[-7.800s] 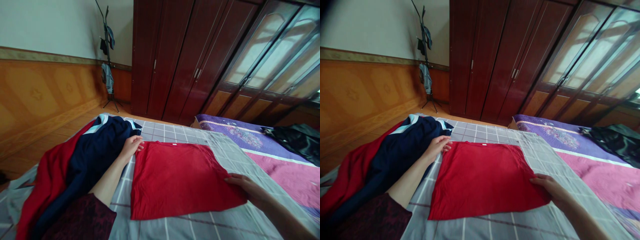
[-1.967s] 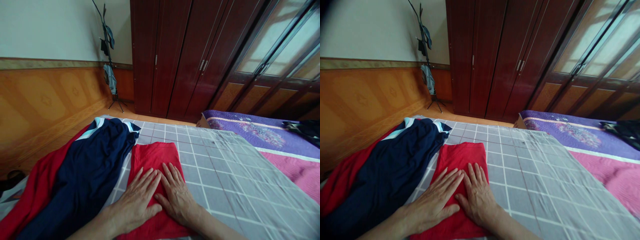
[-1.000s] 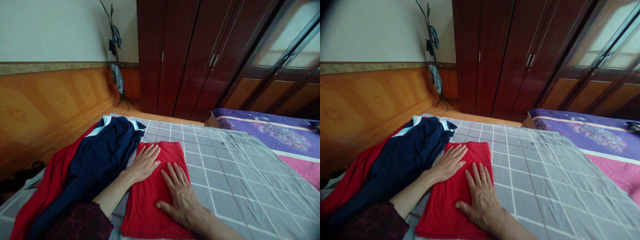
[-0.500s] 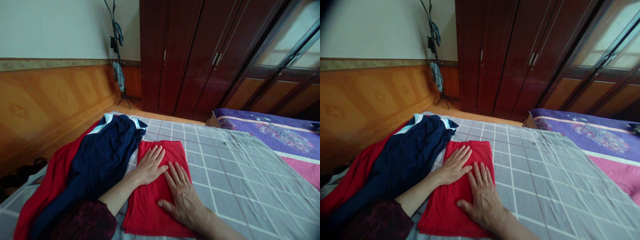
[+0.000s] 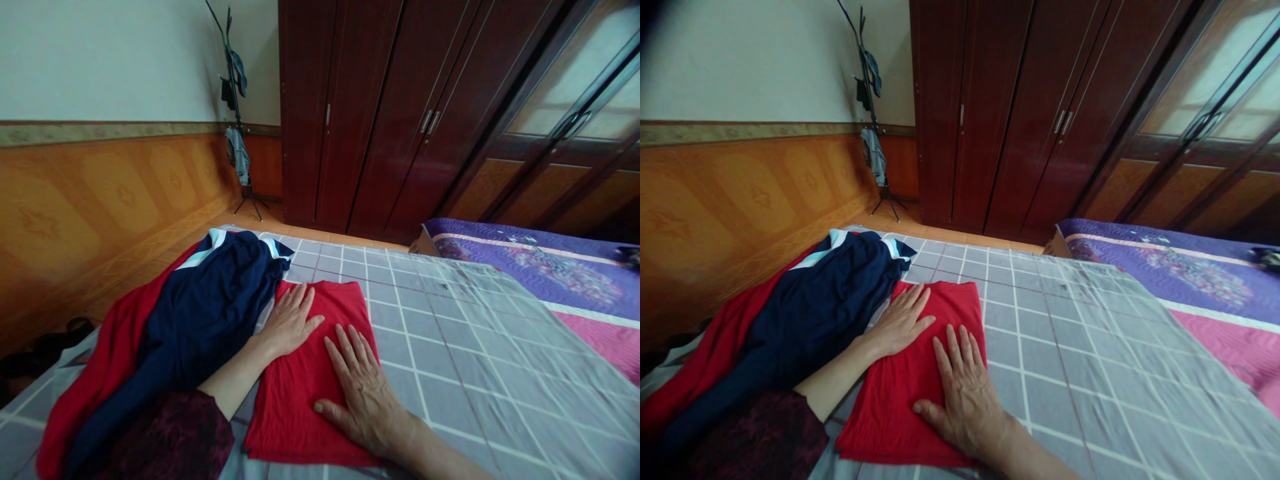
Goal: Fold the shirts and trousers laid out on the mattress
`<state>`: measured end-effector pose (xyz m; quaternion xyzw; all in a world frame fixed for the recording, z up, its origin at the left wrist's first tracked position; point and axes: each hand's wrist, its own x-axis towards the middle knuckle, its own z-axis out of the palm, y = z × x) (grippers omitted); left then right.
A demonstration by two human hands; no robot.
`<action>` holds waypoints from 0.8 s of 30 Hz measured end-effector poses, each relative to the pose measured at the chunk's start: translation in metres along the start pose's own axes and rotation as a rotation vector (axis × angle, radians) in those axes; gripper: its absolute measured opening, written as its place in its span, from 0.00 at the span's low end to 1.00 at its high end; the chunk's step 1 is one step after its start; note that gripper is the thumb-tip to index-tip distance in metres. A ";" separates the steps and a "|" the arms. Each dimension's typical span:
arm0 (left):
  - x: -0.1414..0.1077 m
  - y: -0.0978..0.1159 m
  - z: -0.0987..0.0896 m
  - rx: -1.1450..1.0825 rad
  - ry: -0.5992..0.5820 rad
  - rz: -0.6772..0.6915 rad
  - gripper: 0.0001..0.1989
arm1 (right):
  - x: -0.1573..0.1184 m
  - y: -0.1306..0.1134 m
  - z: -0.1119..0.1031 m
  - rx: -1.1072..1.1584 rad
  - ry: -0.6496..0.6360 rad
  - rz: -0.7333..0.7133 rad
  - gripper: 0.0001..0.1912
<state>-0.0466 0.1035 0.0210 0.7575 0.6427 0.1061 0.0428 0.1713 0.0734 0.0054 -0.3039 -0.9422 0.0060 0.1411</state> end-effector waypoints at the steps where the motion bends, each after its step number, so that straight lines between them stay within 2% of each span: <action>1: 0.000 -0.001 0.000 0.024 0.026 -0.045 0.33 | 0.000 0.000 0.000 0.000 0.002 0.001 0.46; 2: -0.001 0.000 0.000 0.039 0.056 -0.065 0.32 | 0.000 -0.001 0.000 -0.002 0.003 -0.001 0.46; 4: -0.003 0.005 -0.002 0.019 0.084 -0.011 0.31 | -0.001 -0.003 -0.001 -0.002 0.002 -0.010 0.46; 8: -0.012 0.024 -0.002 -0.094 -0.064 0.180 0.34 | -0.002 -0.002 0.000 0.018 0.010 -0.021 0.47; 11: -0.014 0.029 0.000 -0.090 -0.137 0.168 0.36 | 0.000 0.012 0.001 0.040 -0.004 -0.006 0.47; 14: -0.015 0.030 -0.003 -0.068 -0.141 0.151 0.38 | 0.005 0.037 0.001 0.039 0.004 0.139 0.47; 17: -0.021 0.038 -0.008 -0.067 -0.155 0.206 0.40 | 0.012 0.057 -0.004 0.049 0.041 0.285 0.37; 19: -0.028 0.046 -0.008 -0.095 -0.182 0.320 0.41 | 0.018 0.064 -0.010 0.093 0.007 0.243 0.29; 21: -0.035 0.053 -0.004 -0.123 -0.214 0.410 0.42 | 0.024 0.069 -0.015 0.135 -0.072 0.163 0.25; 24: -0.042 0.059 0.001 -0.136 -0.247 0.429 0.44 | 0.030 0.079 -0.016 0.105 -0.134 0.191 0.24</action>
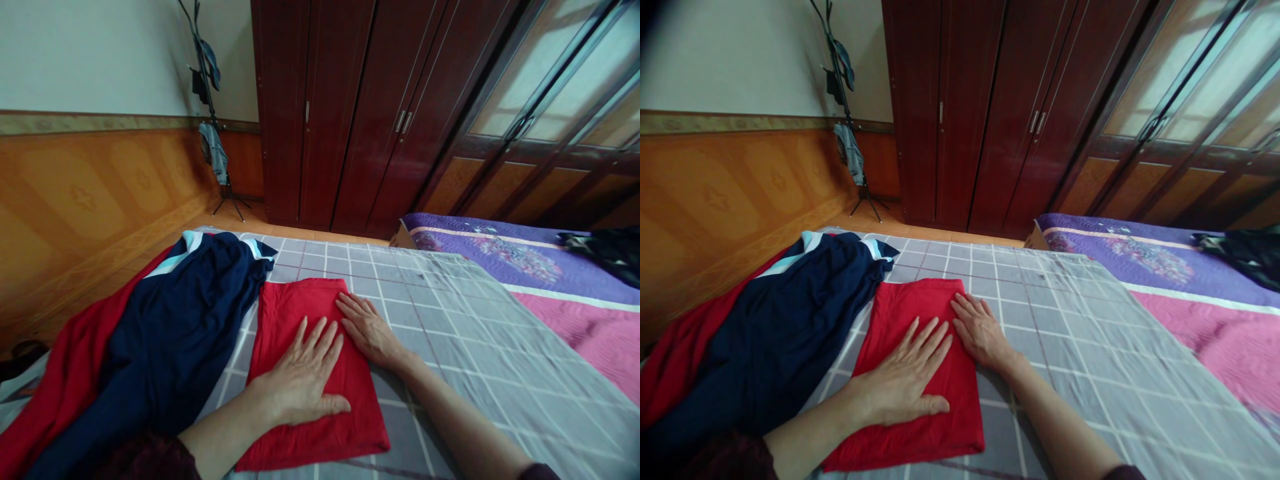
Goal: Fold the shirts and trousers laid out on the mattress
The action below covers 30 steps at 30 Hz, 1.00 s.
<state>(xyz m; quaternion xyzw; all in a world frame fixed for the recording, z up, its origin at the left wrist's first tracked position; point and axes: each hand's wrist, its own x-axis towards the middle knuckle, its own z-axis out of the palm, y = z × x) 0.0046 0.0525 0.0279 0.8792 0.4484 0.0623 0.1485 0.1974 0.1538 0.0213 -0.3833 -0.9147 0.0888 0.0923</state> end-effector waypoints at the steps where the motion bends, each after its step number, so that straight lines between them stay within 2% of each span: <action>1: 0.000 0.002 0.001 -0.006 -0.002 0.003 0.43 | 0.001 0.003 0.000 -0.025 0.018 0.051 0.25; 3: 0.000 0.008 -0.001 -0.031 -0.001 0.046 0.40 | 0.002 0.008 0.001 -0.062 0.072 0.125 0.25; 5: -0.001 0.016 -0.006 -0.071 -0.022 0.143 0.33 | 0.002 0.009 0.003 -0.058 0.095 0.093 0.25; 8: -0.005 0.027 -0.013 -0.146 -0.097 0.248 0.26 | 0.001 0.008 0.005 -0.038 0.057 -0.019 0.24; 10: -0.008 0.032 -0.016 -0.194 -0.146 0.243 0.24 | 0.002 0.008 0.007 -0.060 0.073 0.038 0.25; 13: -0.010 0.034 -0.019 -0.284 -0.206 0.272 0.25 | 0.001 0.007 0.009 -0.086 0.192 0.171 0.26; 16: -0.007 0.031 -0.027 -0.548 -0.242 0.412 0.24 | -0.006 -0.004 0.007 -0.052 0.283 0.098 0.26; 18: -0.003 0.025 -0.036 -0.833 -0.150 0.355 0.20 | -0.013 -0.018 0.005 -0.012 0.261 0.010 0.25; 20: 0.002 0.014 -0.044 -0.988 0.099 0.156 0.20 | -0.021 -0.035 0.005 0.029 0.192 -0.050 0.24; 22: 0.005 -0.002 -0.047 -0.888 0.362 -0.029 0.20 | -0.028 -0.051 0.006 0.055 0.098 -0.103 0.26; 23: 0.007 -0.010 -0.045 -0.770 0.418 -0.083 0.20 | -0.030 -0.057 0.007 0.058 0.057 -0.132 0.28; 25: 0.009 -0.028 -0.037 -0.496 0.367 -0.157 0.23 | -0.034 -0.065 0.010 0.043 -0.004 -0.186 0.33; 27: 0.010 -0.043 -0.028 -0.237 0.232 -0.209 0.28 | -0.035 -0.068 0.013 0.018 -0.021 -0.215 0.36; 30: 0.011 -0.059 -0.018 -0.023 0.137 -0.294 0.33 | -0.035 -0.068 0.014 -0.003 -0.026 -0.199 0.36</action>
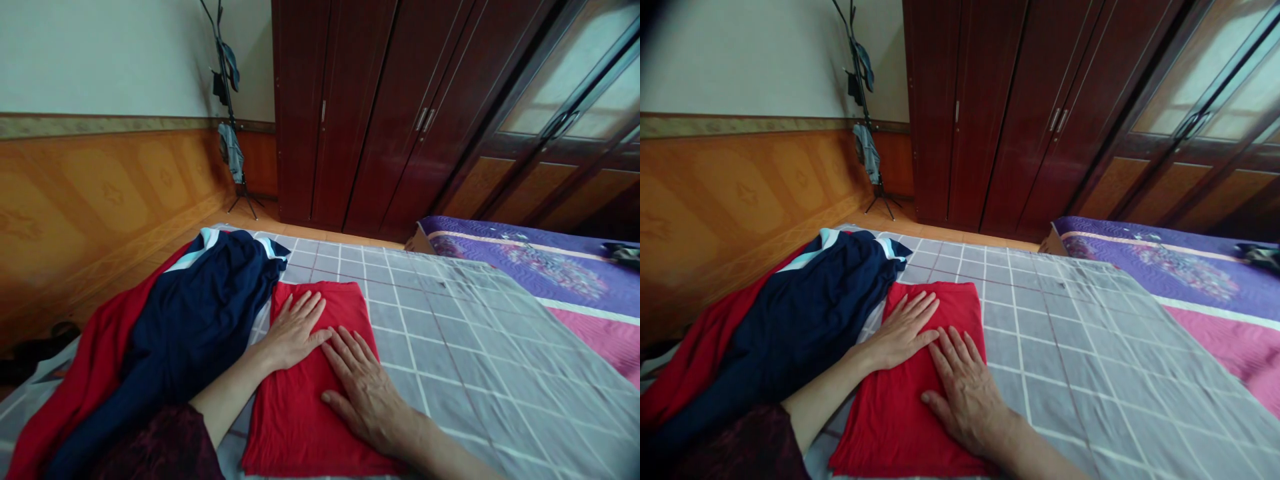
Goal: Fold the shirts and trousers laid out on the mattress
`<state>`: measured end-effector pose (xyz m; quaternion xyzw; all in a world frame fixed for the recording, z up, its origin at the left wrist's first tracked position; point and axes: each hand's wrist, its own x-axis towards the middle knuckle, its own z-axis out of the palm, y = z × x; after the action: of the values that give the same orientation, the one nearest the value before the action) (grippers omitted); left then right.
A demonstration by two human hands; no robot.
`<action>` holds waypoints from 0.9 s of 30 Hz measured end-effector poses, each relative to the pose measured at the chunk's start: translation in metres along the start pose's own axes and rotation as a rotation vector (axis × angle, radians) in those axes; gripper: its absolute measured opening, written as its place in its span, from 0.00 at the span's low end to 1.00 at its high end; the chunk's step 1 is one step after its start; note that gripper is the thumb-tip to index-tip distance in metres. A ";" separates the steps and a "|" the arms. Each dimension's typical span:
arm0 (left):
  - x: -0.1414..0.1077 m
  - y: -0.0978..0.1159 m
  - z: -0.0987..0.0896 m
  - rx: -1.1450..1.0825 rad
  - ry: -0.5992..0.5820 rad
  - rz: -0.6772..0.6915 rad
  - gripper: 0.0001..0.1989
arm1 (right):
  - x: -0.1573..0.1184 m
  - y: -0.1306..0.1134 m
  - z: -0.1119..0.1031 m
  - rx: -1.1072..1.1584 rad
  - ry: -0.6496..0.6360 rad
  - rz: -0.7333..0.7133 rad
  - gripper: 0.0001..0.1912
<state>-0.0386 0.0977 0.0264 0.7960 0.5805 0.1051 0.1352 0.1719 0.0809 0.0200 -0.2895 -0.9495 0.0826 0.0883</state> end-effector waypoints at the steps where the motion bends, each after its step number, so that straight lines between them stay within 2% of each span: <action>1: 0.001 -0.004 0.001 0.031 0.010 -0.037 0.34 | 0.000 0.000 0.000 -0.002 -0.007 0.005 0.35; 5: 0.006 -0.025 0.002 0.129 0.083 -0.163 0.37 | 0.000 0.000 0.000 -0.008 -0.041 0.005 0.36; 9: 0.006 -0.042 0.000 0.183 0.174 -0.270 0.31 | -0.001 0.001 0.000 -0.011 -0.010 -0.004 0.37; 11: 0.005 -0.038 -0.002 0.196 0.237 -0.264 0.28 | -0.003 -0.001 -0.002 -0.005 0.014 -0.013 0.37; 13: 0.002 -0.026 -0.004 0.179 0.270 -0.173 0.27 | -0.005 -0.007 -0.006 0.018 0.014 -0.047 0.37; 15: 0.000 -0.012 -0.005 0.135 0.213 -0.038 0.28 | -0.007 -0.016 -0.012 0.060 -0.040 -0.129 0.38; 17: -0.001 -0.005 -0.003 0.097 0.110 0.046 0.29 | -0.009 -0.025 -0.016 0.109 -0.110 -0.216 0.39; 20: 0.000 -0.012 0.002 0.095 0.059 -0.008 0.31 | -0.011 -0.032 -0.016 0.155 -0.158 -0.253 0.41; 24: 0.001 -0.024 0.003 0.167 0.201 -0.172 0.31 | -0.011 -0.029 -0.015 0.186 -0.174 -0.212 0.42; 27: -0.001 -0.010 0.000 0.175 0.234 -0.107 0.31 | -0.008 -0.023 -0.025 0.207 -0.178 -0.134 0.39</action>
<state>-0.0478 0.0993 0.0235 0.7551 0.6407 0.1388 0.0020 0.1712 0.0605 0.0478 -0.2063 -0.9572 0.1993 0.0386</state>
